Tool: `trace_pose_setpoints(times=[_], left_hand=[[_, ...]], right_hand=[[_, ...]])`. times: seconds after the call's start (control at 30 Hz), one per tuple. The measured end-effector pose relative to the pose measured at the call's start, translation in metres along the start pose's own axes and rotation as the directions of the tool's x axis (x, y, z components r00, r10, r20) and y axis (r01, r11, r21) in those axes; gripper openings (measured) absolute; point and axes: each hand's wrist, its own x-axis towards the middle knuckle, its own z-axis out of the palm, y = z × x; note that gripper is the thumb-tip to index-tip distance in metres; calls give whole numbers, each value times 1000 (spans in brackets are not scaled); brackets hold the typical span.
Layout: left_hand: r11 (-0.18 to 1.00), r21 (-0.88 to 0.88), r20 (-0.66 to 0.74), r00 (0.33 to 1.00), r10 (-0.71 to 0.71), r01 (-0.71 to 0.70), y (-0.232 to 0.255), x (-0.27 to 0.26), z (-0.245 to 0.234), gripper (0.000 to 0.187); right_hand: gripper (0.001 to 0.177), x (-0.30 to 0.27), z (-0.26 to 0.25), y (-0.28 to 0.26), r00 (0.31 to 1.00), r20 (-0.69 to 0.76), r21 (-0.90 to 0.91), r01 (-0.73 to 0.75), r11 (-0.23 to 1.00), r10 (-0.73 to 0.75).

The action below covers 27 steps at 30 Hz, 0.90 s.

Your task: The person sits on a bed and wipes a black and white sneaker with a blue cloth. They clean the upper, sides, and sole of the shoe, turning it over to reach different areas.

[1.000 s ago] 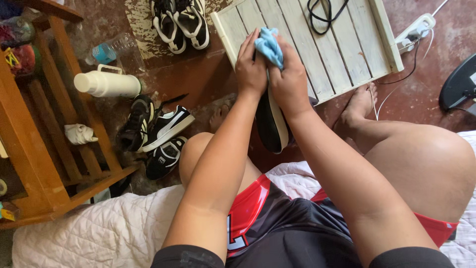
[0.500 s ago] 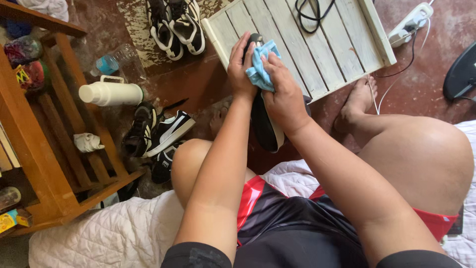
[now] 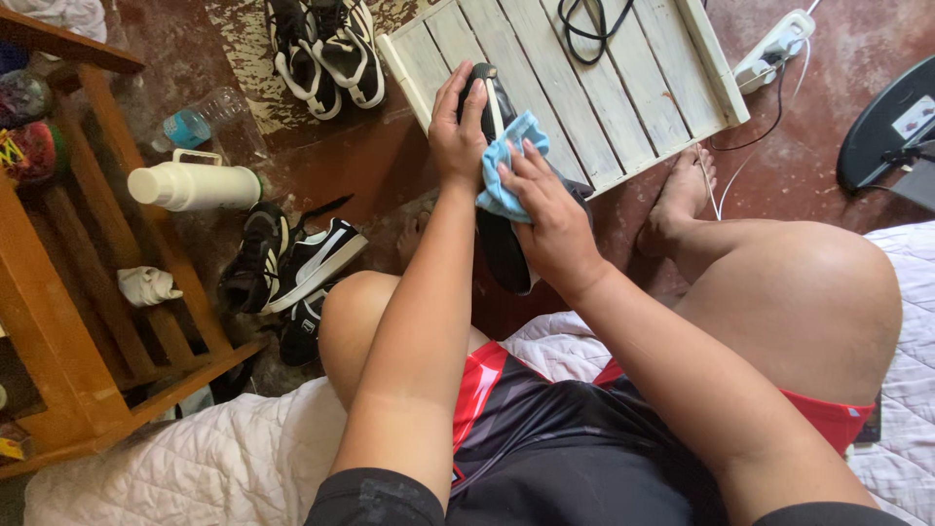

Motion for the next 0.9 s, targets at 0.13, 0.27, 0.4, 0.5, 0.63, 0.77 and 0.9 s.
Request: trace_pose_setpoints(times=[0.13,0.27,0.4,0.5,0.63,0.77,0.9], left_hand=[[1000,7,-9,1000,17,-17,6,-1,3,36],[1000,1,-10,1000,-17,17,16,-3,4,37],[999,13,-5,999,-42,42,24,-3,4,39],[999,21,0,999,-44,44,27,-2,3,41],[998,42,-2,999,-40,40,29,-3,3,40],[998,29,-7,999,-54,54,30,-3,3,41],[997,71,-30,999,-38,40,27,-2,6,40]], right_hand=[[44,-14,-5,-9,999,38,14,13,1000,-14],[40,-26,-8,-17,998,69,86,-11,996,5],[43,-42,-11,-25,998,57,154,-43,987,35],[45,-58,-11,-33,998,48,176,-54,983,46],[49,-77,-12,-39,995,60,224,-93,970,81],[46,-91,-24,-44,984,133,260,-147,954,115],[48,-89,-33,-40,951,-69,286,-270,920,301]])
